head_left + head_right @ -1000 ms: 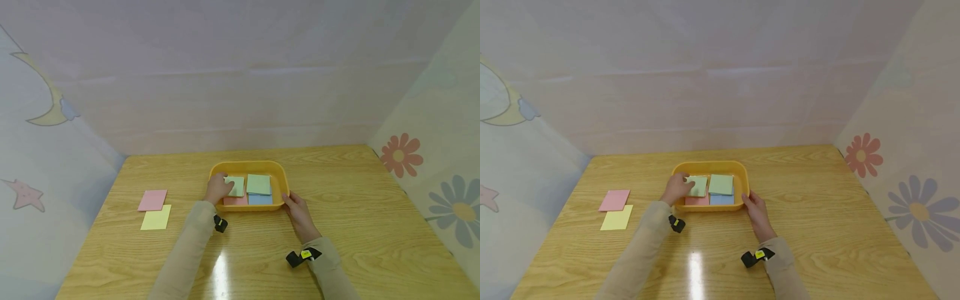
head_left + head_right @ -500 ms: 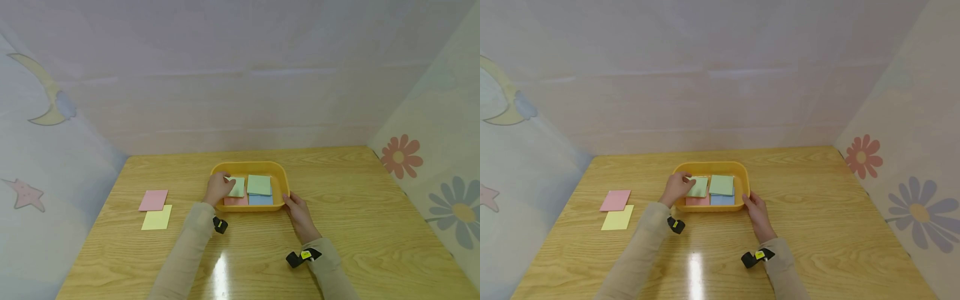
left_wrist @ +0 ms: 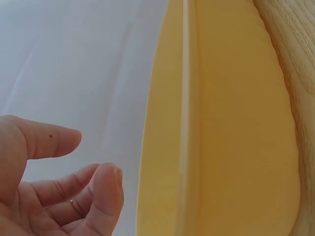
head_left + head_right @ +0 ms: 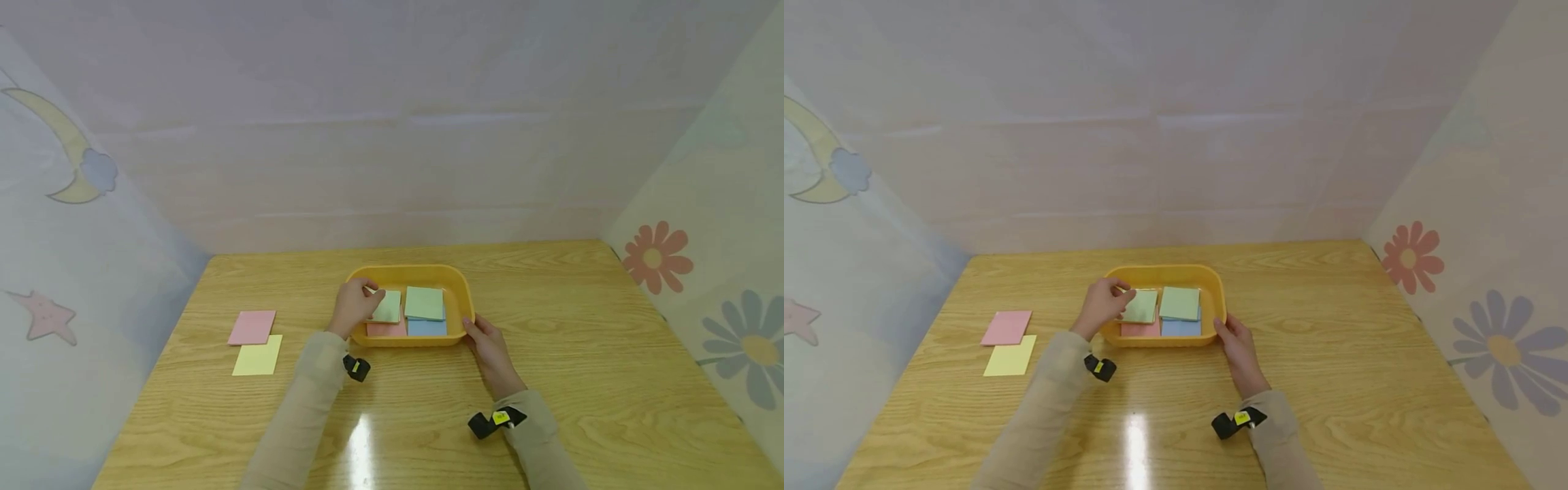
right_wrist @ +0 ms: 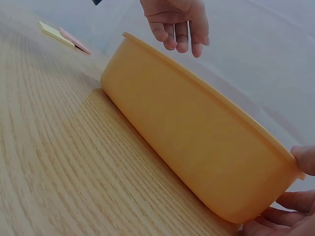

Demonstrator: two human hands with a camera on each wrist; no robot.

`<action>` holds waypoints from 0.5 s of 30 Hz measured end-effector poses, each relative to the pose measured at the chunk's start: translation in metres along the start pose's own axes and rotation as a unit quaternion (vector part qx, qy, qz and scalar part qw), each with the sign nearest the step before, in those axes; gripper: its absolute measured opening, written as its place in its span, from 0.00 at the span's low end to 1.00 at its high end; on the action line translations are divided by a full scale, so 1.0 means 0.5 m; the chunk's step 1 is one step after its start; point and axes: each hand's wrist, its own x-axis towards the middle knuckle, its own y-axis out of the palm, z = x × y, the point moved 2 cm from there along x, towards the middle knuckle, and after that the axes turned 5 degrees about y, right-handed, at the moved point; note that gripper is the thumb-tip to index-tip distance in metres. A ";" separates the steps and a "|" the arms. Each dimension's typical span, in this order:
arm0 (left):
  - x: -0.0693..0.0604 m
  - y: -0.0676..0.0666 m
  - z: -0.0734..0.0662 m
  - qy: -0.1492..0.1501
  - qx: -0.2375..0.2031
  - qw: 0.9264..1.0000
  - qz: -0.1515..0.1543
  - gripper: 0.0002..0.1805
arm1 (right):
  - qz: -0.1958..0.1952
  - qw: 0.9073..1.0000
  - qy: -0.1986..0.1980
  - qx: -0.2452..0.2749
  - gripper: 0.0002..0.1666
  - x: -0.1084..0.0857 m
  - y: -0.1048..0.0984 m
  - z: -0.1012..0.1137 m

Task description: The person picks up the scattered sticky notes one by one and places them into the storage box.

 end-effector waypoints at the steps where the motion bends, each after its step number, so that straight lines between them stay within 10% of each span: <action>1: -0.001 -0.001 -0.001 0.002 0.002 1.000 -0.001 0.12 | 0.000 1.000 -0.001 0.000 0.29 0.000 0.000 0.001; 15: -0.026 -0.037 -0.015 0.030 0.015 0.999 -0.030 0.09 | 0.005 1.000 -0.012 -0.003 0.28 0.005 -0.006 0.001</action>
